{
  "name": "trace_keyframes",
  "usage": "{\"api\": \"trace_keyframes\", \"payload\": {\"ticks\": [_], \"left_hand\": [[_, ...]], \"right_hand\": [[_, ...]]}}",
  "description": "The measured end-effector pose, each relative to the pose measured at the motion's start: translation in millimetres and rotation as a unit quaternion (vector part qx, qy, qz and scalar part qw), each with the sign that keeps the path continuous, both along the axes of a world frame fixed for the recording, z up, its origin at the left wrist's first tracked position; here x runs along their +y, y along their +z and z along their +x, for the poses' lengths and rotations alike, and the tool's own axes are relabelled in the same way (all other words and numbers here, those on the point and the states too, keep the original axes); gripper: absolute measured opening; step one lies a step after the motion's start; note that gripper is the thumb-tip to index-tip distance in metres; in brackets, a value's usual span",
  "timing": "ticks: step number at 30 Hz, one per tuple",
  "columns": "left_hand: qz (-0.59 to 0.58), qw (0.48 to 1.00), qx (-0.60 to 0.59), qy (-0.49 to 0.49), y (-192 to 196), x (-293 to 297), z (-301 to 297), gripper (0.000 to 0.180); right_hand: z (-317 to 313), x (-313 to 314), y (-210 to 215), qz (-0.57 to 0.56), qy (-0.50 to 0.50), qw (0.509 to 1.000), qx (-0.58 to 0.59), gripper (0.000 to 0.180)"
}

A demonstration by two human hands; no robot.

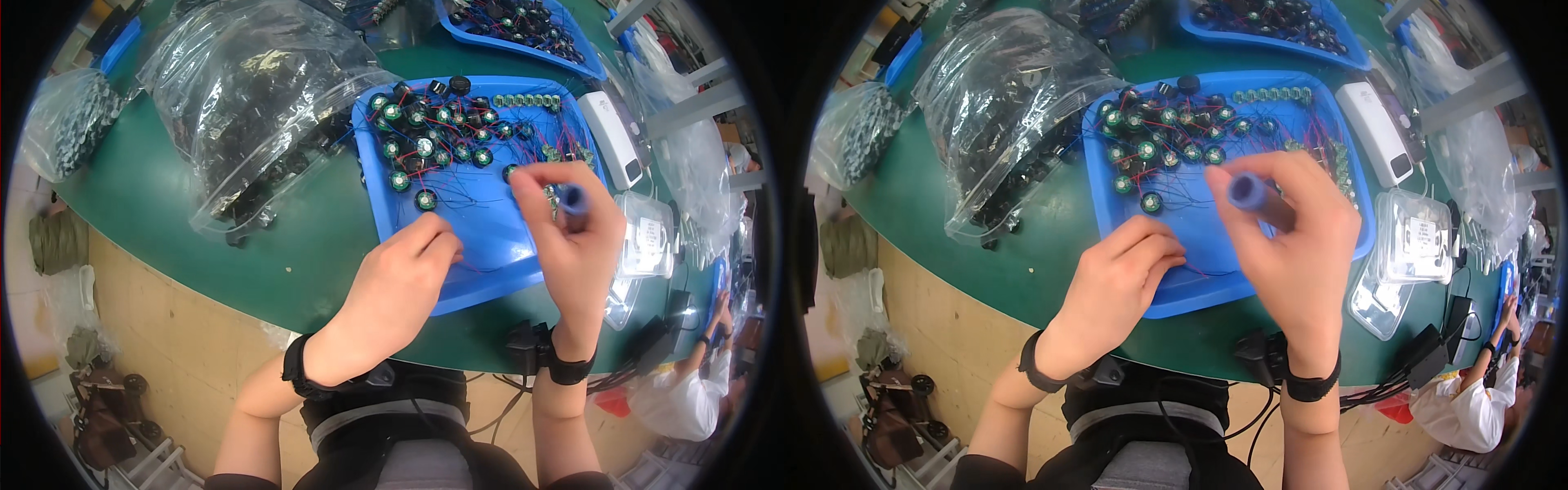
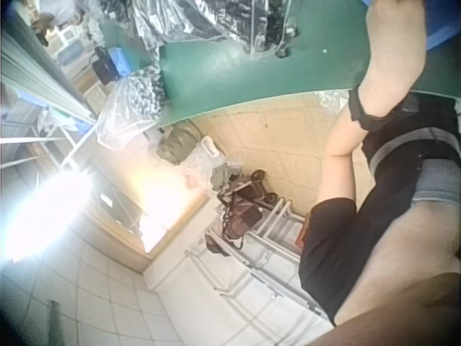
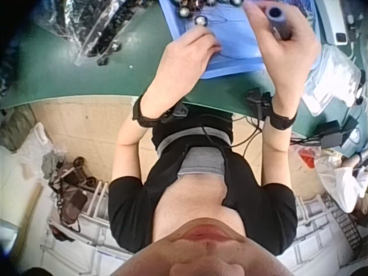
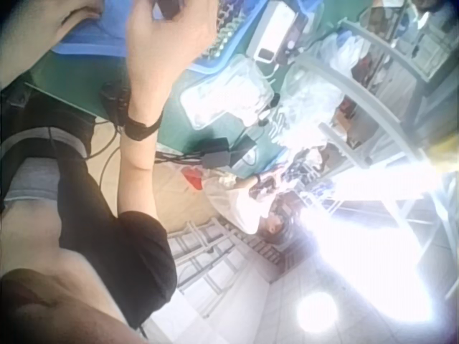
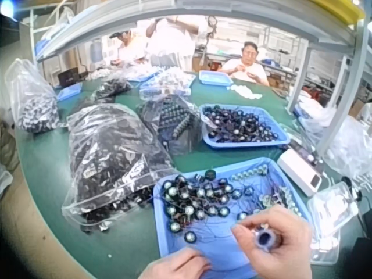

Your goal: Assembling LED ring lights into black plastic housings at an industrial workbench.

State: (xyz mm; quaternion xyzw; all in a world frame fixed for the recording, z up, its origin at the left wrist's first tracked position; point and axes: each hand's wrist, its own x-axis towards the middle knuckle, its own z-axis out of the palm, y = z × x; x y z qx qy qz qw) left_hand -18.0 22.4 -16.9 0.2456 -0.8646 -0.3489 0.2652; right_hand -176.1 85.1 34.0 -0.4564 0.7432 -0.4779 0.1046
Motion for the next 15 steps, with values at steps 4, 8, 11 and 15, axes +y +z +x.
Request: {"api": "trace_keyframes", "payload": {"ticks": [4,8,11,15], "left_hand": [[-0.029,0.999,-0.026,-0.02,0.2,-3.9,7.7,0.02],[-0.165,0.985,-0.043,0.027,9.8,-10.4,6.2,0.033],[-0.119,0.992,-0.033,0.037,3.0,-13.0,10.7,0.044],[-0.103,0.993,-0.031,0.04,0.5,-14.4,13.8,0.05]], "right_hand": [[14.6,-2.1,-1.1,-0.151,0.099,0.933,-0.312,0.026],[18.6,-9.3,-23.9,-0.152,0.212,0.829,-0.495,0.034],[22.0,-17.4,-34.9,-0.137,0.232,0.818,-0.509,0.035],[36.3,-22.4,-36.6,-0.1,0.201,0.842,-0.491,0.039]]}}
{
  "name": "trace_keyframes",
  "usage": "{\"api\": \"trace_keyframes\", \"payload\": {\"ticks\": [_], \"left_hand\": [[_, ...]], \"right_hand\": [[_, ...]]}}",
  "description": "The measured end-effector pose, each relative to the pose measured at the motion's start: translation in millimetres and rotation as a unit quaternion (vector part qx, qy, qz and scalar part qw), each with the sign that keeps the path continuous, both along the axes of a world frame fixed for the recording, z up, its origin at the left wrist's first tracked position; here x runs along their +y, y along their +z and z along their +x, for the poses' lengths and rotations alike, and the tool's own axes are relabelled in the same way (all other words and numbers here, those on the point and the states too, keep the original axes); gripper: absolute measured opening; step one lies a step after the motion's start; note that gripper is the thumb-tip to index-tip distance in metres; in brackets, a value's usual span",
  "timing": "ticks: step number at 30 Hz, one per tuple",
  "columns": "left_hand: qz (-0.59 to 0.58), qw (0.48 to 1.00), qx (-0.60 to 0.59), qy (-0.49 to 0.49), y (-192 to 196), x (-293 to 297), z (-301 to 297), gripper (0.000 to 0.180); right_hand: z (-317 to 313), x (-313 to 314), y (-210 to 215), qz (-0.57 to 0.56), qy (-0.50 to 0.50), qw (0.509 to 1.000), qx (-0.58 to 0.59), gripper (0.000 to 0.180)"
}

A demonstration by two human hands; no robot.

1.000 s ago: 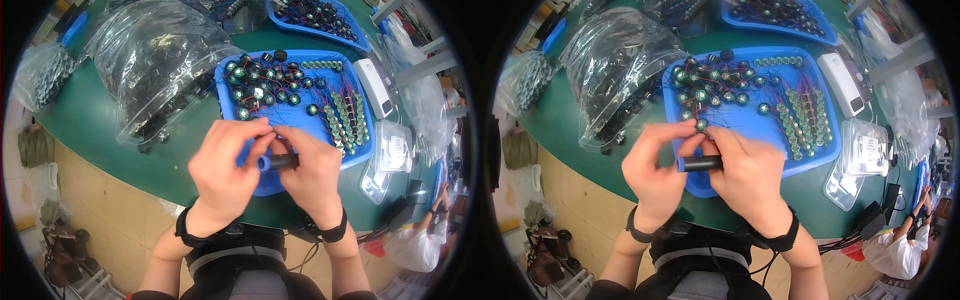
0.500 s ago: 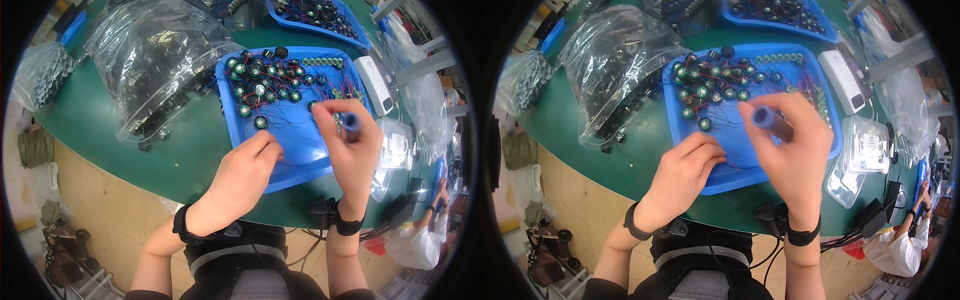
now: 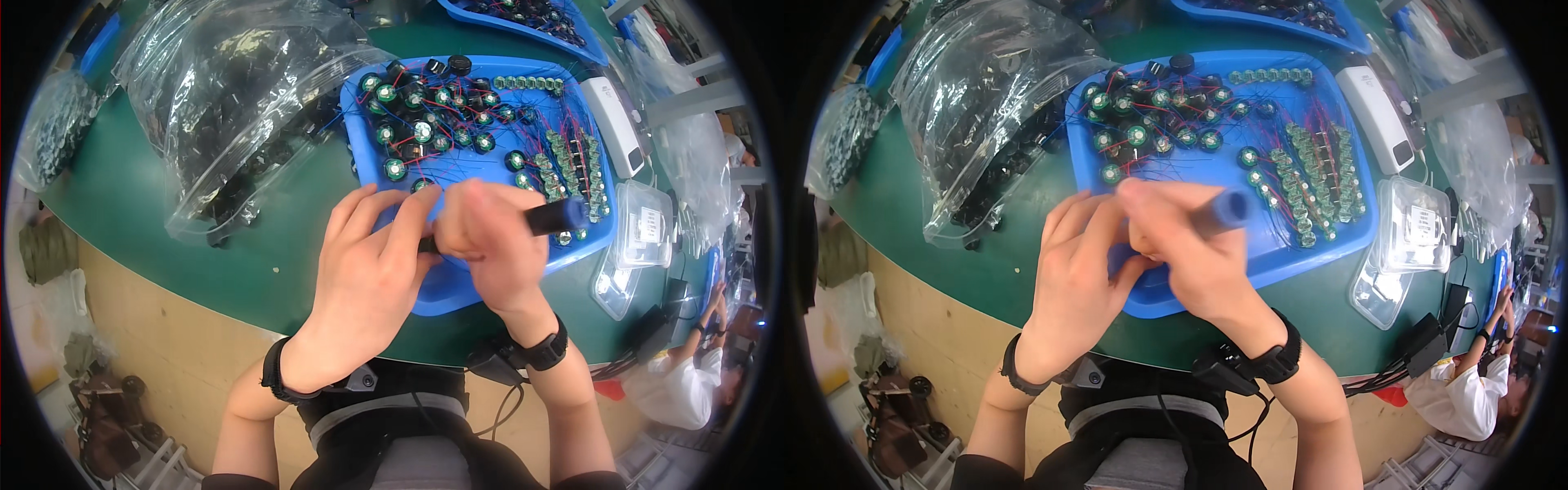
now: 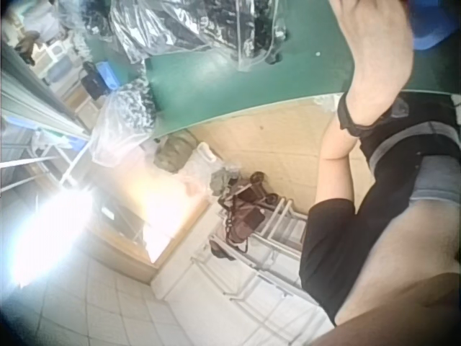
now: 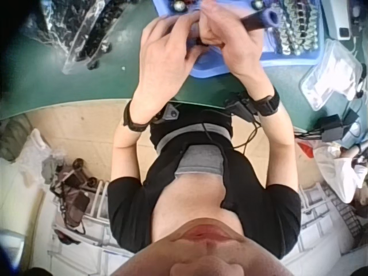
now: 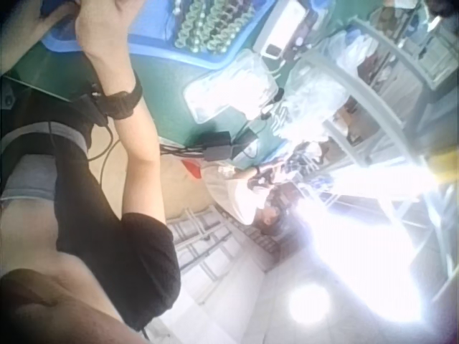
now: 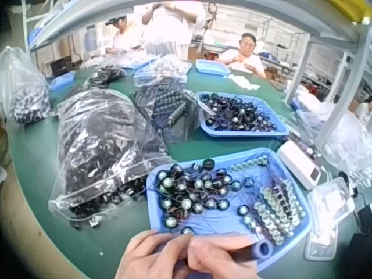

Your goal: Assembling LED ring lights into black plastic housings at an industrial workbench.

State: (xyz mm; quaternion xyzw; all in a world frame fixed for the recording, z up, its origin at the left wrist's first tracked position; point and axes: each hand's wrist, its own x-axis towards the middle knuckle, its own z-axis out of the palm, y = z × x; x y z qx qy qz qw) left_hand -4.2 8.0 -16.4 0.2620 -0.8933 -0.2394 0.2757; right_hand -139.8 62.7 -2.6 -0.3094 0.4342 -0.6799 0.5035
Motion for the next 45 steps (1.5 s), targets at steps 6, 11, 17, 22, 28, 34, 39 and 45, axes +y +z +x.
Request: {"api": "trace_keyframes", "payload": {"ticks": [6,11,17,22,28,34,39,45], "left_hand": [[-0.003,1.0,0.011,-0.005,-5.8,-0.6,1.9,0.052],[0.032,0.999,0.026,0.0,-9.8,-1.5,4.9,0.056],[0.05,0.998,0.025,0.008,-1.1,-0.7,3.0,0.053],[0.057,0.998,0.025,-0.024,10.0,-4.7,7.6,0.033],[-0.013,0.997,0.069,0.026,45.7,-42.3,-12.9,0.017],[0.118,0.993,0.022,0.014,41.2,-65.1,-30.8,0.021],[0.083,0.984,0.102,0.121,44.4,-68.0,13.7,0.013],[-0.072,0.967,-0.104,0.223,15.6,-72.4,62.4,0.022]], "right_hand": [[5.8,-2.8,-14.8,-0.098,0.008,0.967,0.234,0.028],[1.7,-5.5,-11.3,-0.08,0.1,0.929,0.347,0.025],[-2.4,-12.7,1.5,0.061,-0.006,0.998,-0.016,0.037],[-65.5,9.2,25.5,-0.023,-0.148,0.988,0.032,0.034],[-74.2,29.6,20.7,0.206,-0.131,0.787,0.567,0.012],[-73.8,35.7,10.1,0.189,-0.1,0.647,0.732,0.018],[-64.7,35.7,19.9,0.191,-0.129,0.732,0.641,0.017],[-58.5,32.4,20.5,0.153,-0.232,0.831,0.482,0.021]]}}
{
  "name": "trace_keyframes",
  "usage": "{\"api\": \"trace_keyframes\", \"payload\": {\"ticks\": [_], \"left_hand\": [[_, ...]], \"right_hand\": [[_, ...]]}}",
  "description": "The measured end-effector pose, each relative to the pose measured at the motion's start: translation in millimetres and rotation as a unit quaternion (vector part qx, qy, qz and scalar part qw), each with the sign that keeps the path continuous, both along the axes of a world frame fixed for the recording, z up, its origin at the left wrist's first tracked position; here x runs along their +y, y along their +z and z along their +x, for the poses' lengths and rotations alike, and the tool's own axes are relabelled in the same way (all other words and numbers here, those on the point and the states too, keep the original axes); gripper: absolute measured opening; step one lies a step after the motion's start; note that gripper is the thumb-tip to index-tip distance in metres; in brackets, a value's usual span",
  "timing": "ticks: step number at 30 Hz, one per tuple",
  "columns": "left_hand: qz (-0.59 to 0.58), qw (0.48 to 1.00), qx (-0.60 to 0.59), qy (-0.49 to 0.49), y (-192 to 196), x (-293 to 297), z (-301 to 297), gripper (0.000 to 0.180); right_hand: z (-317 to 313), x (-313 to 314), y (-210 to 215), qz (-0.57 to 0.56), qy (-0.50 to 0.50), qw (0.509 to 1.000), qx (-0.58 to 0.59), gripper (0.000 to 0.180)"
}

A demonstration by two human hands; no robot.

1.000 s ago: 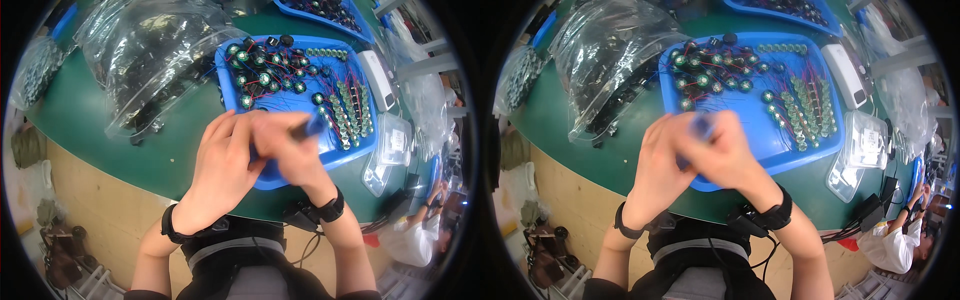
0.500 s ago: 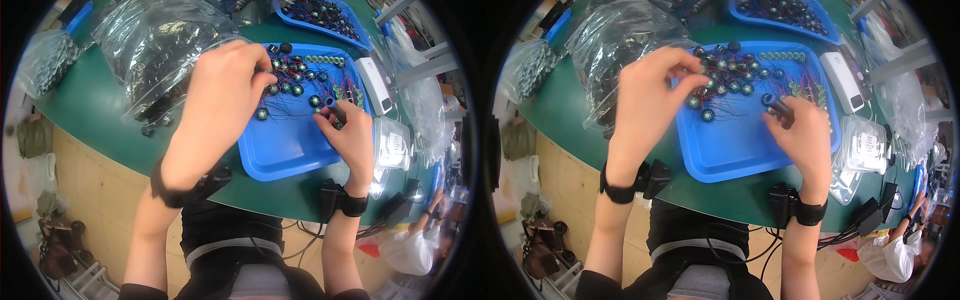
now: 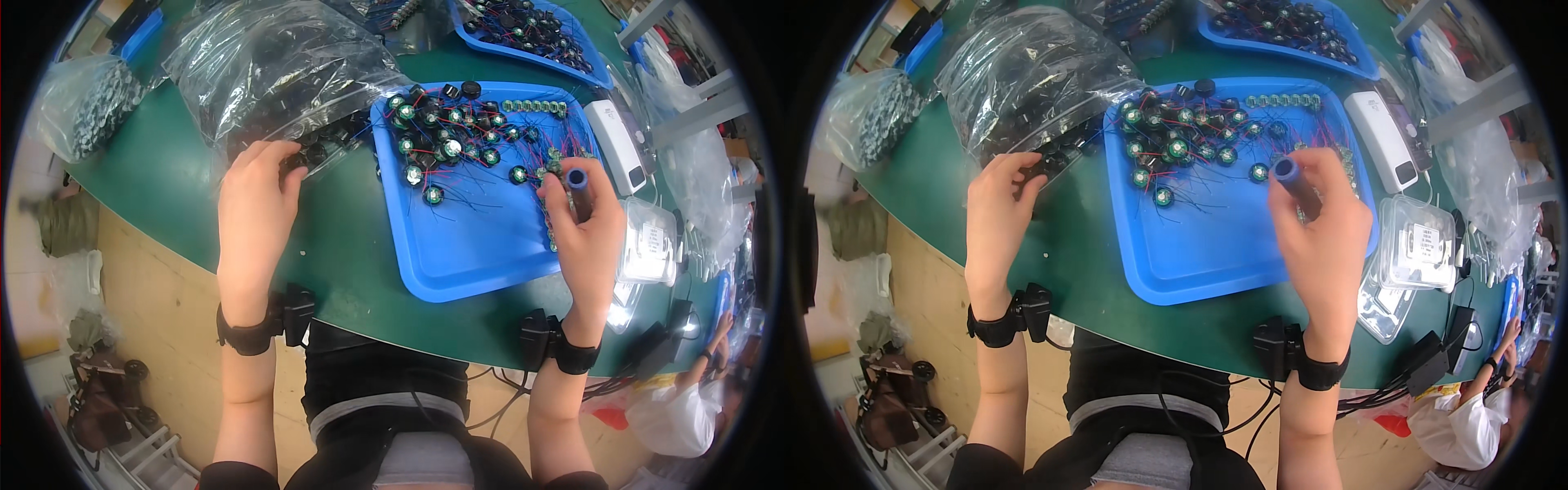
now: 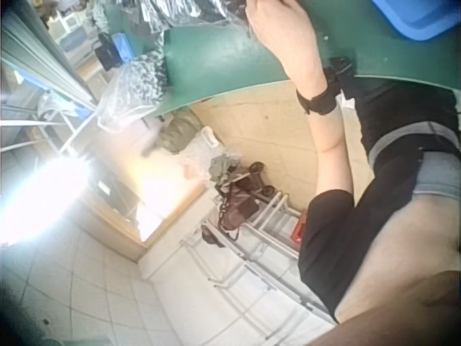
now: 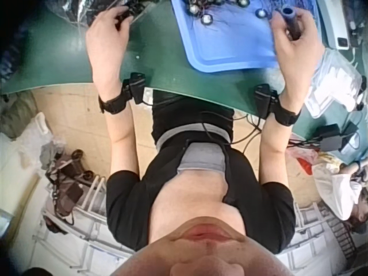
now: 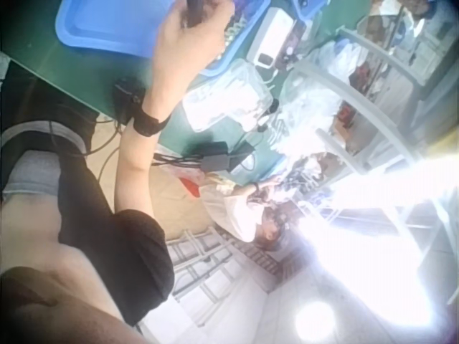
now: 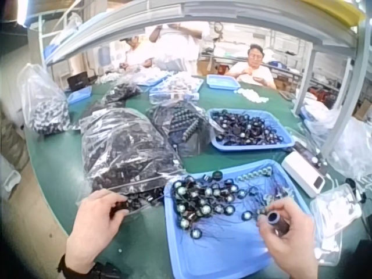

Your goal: Assembling LED ring lights into black plastic housings at an industrial workbench.

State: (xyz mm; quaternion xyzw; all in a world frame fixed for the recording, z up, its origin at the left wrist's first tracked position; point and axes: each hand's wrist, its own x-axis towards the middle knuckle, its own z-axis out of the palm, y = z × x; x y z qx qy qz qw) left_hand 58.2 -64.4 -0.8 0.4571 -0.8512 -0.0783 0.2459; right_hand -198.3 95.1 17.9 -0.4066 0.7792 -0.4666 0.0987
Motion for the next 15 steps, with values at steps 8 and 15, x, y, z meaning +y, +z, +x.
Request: {"api": "trace_keyframes", "payload": {"ticks": [8,15], "left_hand": [[-0.056,0.995,-0.077,0.0,-11.8,-10.6,-14.2,0.022],[-0.071,0.995,-0.066,-0.022,-15.5,-7.3,-20.4,0.018]], "right_hand": [[1.0,0.5,-7.1,-0.13,0.111,0.977,-0.125,0.023],[11.1,3.2,2.1,-0.156,0.127,0.946,-0.252,0.018]]}}
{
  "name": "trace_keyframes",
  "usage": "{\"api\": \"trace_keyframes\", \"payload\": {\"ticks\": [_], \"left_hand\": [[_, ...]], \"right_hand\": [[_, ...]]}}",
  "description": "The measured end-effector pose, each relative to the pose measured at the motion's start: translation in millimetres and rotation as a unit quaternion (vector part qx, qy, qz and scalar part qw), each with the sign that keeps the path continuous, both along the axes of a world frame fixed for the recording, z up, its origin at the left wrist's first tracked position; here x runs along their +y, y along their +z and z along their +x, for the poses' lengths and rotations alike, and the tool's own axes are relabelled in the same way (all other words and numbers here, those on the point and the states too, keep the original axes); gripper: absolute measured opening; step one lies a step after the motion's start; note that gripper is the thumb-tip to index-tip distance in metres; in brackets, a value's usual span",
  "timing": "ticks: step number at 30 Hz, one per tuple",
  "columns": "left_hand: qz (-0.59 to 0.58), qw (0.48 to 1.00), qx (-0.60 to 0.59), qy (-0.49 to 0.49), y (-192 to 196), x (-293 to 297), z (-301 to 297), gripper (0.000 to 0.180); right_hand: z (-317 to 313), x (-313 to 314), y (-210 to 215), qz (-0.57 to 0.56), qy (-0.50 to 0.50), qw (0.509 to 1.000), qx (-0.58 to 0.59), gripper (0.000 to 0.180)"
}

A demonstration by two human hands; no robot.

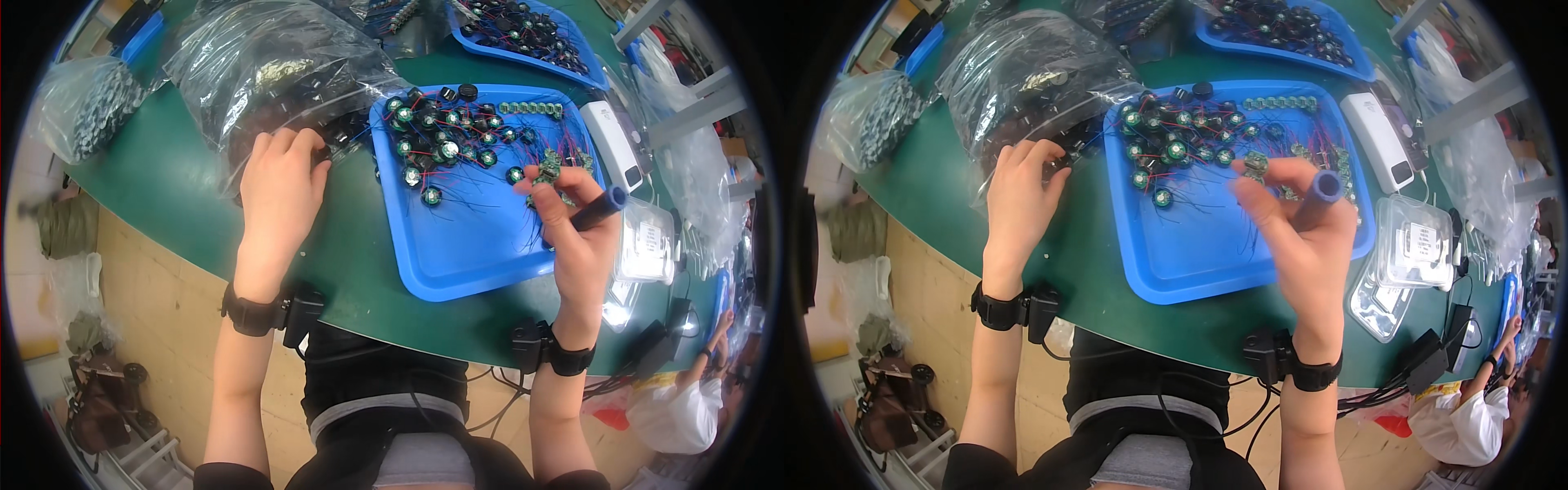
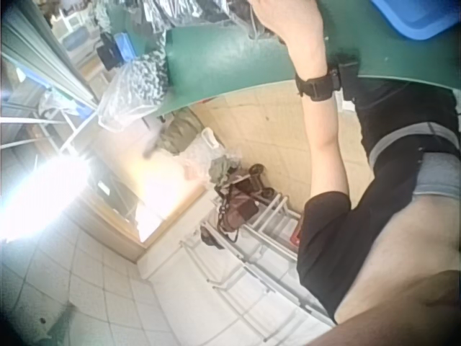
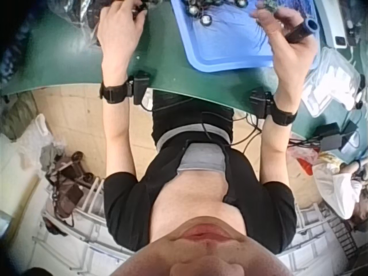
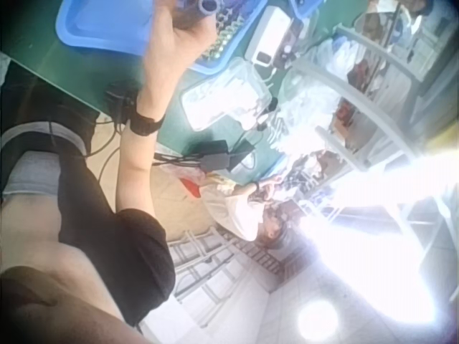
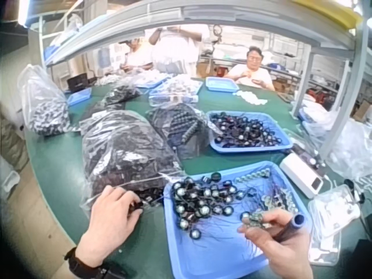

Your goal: Assembling LED ring lights into black plastic housings at an industrial workbench.

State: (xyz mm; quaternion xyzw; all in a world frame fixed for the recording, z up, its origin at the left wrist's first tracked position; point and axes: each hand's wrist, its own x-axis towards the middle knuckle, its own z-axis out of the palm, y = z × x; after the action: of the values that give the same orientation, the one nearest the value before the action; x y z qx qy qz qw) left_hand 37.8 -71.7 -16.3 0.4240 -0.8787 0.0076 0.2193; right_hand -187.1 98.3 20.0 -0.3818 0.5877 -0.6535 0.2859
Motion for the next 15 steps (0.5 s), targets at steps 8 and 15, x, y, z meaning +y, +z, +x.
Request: {"api": "trace_keyframes", "payload": {"ticks": [8,15], "left_hand": [[0.108,0.971,0.209,-0.036,14.9,21.9,-14.0,0.026],[0.416,0.782,0.423,-0.191,43.8,77.0,-31.3,0.036]], "right_hand": [[5.0,-0.6,2.6,0.082,-0.016,0.989,0.124,0.029],[12.8,1.8,7.7,-0.001,0.017,0.985,0.171,0.031]]}}
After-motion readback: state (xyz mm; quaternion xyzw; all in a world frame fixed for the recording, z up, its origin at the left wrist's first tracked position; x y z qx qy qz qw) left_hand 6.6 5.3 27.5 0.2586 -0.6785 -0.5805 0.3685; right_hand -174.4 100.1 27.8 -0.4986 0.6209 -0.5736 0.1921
